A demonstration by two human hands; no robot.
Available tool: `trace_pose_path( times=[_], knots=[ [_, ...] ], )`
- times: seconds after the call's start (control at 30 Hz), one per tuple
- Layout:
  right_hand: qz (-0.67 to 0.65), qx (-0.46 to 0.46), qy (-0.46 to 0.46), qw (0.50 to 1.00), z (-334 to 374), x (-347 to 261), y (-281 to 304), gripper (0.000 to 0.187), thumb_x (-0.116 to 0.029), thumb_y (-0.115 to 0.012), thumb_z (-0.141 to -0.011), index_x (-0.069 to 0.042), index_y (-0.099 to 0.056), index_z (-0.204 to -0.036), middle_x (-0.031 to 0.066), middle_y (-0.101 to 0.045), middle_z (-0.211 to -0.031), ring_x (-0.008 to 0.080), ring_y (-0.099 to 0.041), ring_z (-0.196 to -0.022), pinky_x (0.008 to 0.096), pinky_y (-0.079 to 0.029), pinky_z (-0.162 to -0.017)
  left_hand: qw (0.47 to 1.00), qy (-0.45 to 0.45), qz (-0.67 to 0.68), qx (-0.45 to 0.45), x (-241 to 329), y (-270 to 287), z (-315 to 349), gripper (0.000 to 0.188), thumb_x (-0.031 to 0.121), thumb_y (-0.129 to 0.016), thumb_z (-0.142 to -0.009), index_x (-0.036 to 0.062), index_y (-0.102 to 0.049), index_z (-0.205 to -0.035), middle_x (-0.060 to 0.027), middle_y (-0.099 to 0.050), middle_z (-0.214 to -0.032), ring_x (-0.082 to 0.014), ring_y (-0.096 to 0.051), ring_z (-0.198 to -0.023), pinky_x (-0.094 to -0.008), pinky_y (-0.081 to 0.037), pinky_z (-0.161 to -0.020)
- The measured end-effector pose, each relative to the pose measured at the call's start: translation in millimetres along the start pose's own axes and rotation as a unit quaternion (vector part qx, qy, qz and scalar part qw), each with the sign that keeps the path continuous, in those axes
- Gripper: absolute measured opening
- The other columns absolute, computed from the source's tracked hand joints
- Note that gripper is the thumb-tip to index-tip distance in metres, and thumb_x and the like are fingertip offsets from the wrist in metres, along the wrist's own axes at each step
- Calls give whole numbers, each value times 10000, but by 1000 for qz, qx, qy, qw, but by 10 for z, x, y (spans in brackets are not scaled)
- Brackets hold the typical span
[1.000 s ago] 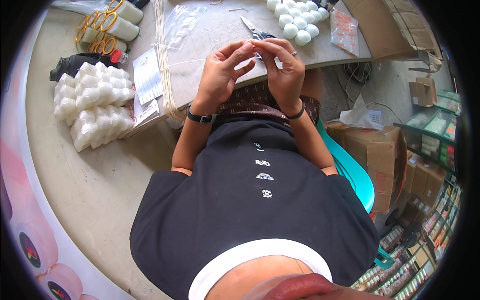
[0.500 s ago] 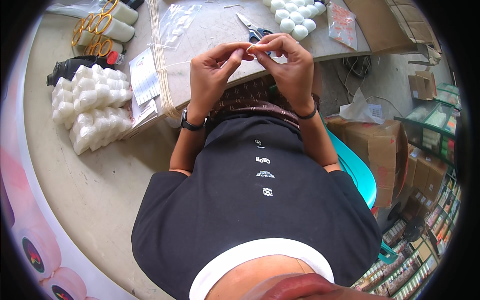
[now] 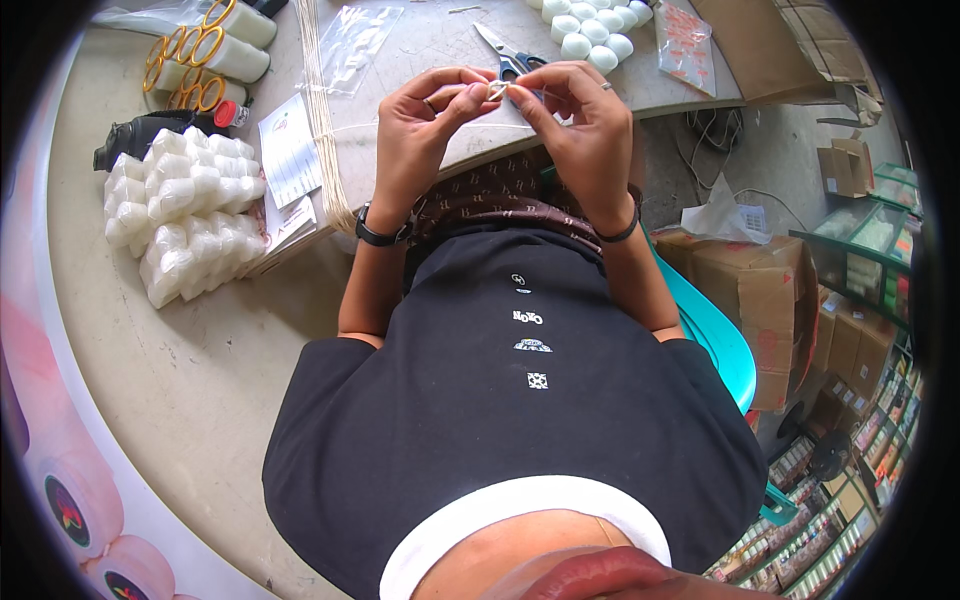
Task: The person inserts small white balls onto wooden skewers, trims the skewers with scissors, and arranges the finished units on the table. The person also handles a plastic bag and places some finished pieces into it.
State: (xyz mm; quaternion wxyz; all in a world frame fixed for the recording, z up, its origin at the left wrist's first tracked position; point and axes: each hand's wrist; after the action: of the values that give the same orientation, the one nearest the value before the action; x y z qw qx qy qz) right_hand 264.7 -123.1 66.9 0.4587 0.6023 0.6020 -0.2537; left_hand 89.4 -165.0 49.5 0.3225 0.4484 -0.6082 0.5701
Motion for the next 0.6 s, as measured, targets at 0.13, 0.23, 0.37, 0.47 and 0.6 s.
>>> trace_pose_path(
  times=[0.13, 0.23, 0.37, 0.47, 0.6],
  knots=[
    [-88, -10, -30, 996, 19, 71, -15, 142, -86, -792, -869, 3, -743, -969, 36, -675, -864, 86, -664, -752, 213, -512, -682, 1000, -17, -3, -4, -27, -35, 43, 191, 68, -698, -953, -81, -678, -1071, -183, -690, -1144, -202, -716, -967, -325, -613, -906],
    [-192, -33, -50, 980, 19, 65, -17, 173, -83, -789, -874, 12, -751, -1014, 22, -686, -889, 75, -671, -764, 202, -512, -676, 1000, -5, -8, -14, -18, -65, 72, 193, 72, -707, -950, -72, -679, -1075, -156, -712, -1074, -187, -719, -948, -311, -611, -871],
    [-222, -63, -116, 966, 22, -45, -9, 209, -71, -791, -873, -8, -762, -1071, -57, -569, -733, 10, -506, -631, 190, -361, -544, 1000, 6, -22, -9, -27, -43, 112, 170, 59, -713, -944, -60, -683, -1062, -120, -731, -993, -164, -720, -910, -282, -595, -826],
    [-152, -90, -129, 976, 37, -46, 63, 207, -55, -785, -878, -21, -767, -1082, -96, -442, -651, -5, -339, -586, 210, -226, -509, 999, -21, -42, 6, -22, -71, 120, 132, 39, -698, -942, -58, -678, -1031, -113, -729, -978, -154, -714, -887, -268, -584, -821],
    [-127, -76, -94, 984, 45, -80, 14, 135, -46, -776, -886, -16, -766, -1017, -94, -423, -628, -3, -322, -582, 215, -232, -503, 997, -50, -46, 24, -22, -86, 129, 70, 2, -662, -935, -50, -660, -981, -113, -712, -974, -150, -700, -874, -272, -581, -833]
  ],
)
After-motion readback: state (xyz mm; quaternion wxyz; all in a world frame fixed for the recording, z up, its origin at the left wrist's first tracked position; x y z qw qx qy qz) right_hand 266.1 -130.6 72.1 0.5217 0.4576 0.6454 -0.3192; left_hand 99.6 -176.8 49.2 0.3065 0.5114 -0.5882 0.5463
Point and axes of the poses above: each hand's wrist, its own z-axis away from the middle knuckle, its own y-axis out of the back of the hand, x = y × z
